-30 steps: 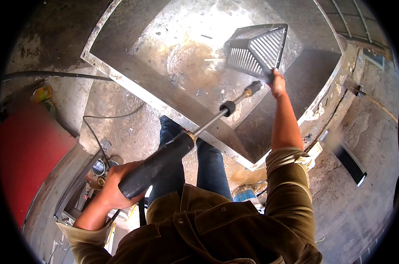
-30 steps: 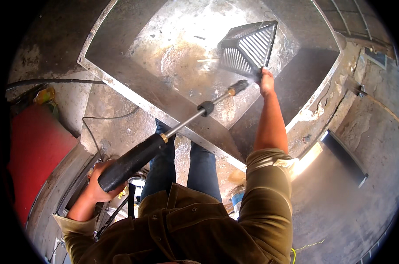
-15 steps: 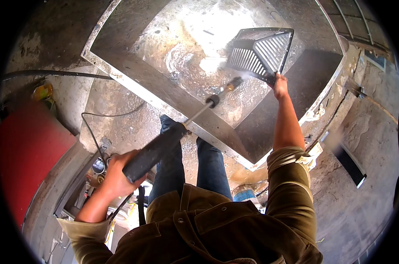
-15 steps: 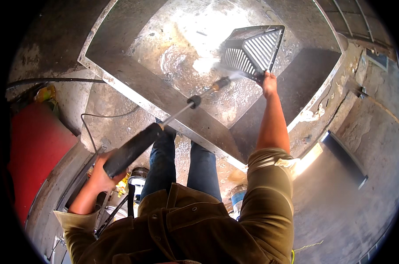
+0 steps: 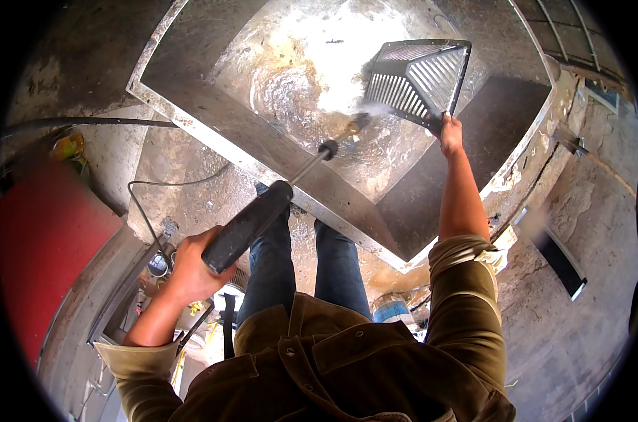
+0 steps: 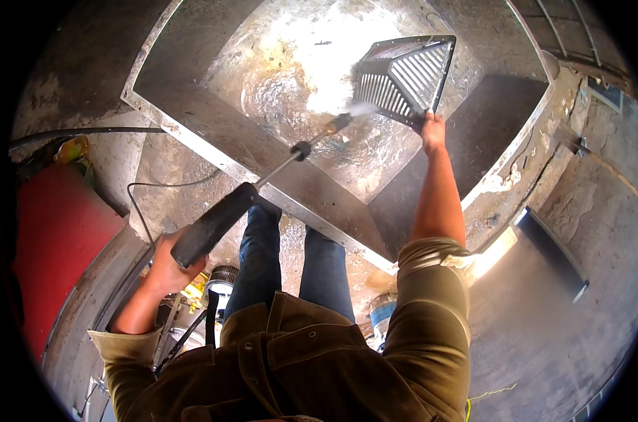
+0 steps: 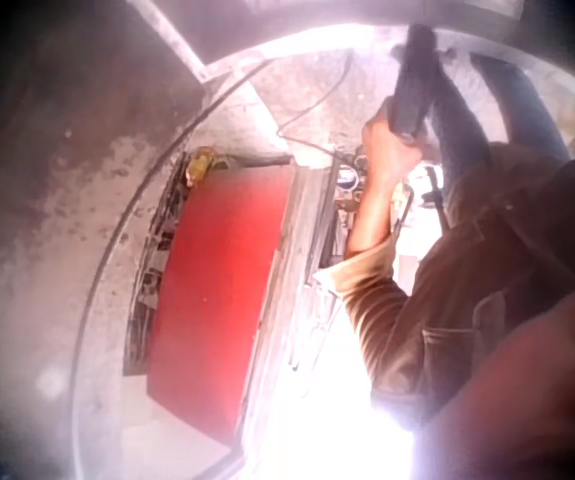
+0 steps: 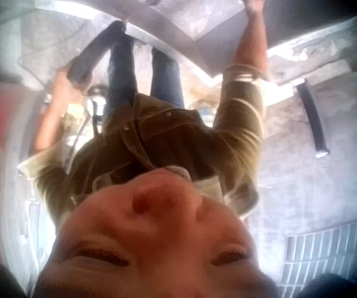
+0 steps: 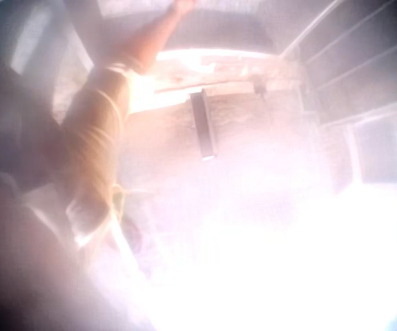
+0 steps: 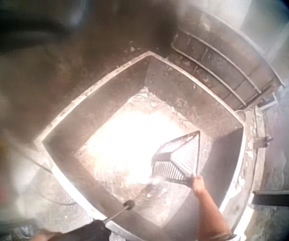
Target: The person uses a high-pressure water spray gun to clean a triangular metal vent cover inside a large stainless steel sink. They rotate the vent to spray all sides and then manually wipe the surface with their hands. Finally, they place the vent on a nearby counter and stir a brown liquid in a container with a wooden stick.
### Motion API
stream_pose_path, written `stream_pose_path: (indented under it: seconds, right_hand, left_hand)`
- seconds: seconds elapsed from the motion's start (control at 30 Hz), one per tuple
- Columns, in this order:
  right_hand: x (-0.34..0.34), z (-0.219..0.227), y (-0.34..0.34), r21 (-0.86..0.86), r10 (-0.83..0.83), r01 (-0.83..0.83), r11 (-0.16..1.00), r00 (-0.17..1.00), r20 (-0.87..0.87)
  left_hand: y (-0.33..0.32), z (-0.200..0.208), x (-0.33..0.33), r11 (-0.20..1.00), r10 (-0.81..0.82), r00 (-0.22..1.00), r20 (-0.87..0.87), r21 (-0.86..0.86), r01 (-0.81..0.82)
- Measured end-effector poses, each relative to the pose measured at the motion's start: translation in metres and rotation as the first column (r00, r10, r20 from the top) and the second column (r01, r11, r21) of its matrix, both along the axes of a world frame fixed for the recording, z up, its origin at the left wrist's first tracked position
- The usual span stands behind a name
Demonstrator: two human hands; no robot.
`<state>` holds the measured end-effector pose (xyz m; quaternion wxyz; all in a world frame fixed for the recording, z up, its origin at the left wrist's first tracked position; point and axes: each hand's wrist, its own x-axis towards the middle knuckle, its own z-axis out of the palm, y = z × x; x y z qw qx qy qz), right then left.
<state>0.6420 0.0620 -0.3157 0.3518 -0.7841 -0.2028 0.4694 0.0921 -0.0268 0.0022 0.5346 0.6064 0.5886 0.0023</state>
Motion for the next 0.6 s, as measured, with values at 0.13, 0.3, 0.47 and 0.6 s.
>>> stream_pose_path:
  seconds: [0.13,0.3,0.47,0.6]
  right_hand:
    - [0.004,-0.004,0.000,-0.001,-0.056,0.056,0.998,0.998,0.013]
    - [0.018,-0.018,-0.002,0.006,0.080,-0.082,0.997,0.986,0.148]
    - [0.001,-0.005,0.004,0.025,-0.017,0.017,1.000,0.999,-0.028]
    - [-0.008,-0.003,0.006,0.008,-0.045,0.045,0.999,0.999,0.025]
  left_hand:
    - [0.004,-0.004,0.005,1.000,-0.030,1.000,0.001,0.005,0.030]
    - [0.005,-0.014,0.005,0.999,0.001,0.998,-0.058,0.034,0.001]
    - [0.005,0.001,0.008,0.998,-0.057,0.998,0.013,0.017,0.057]
    - [0.002,-0.006,0.012,0.997,-0.038,0.999,-0.011,0.073,0.039]
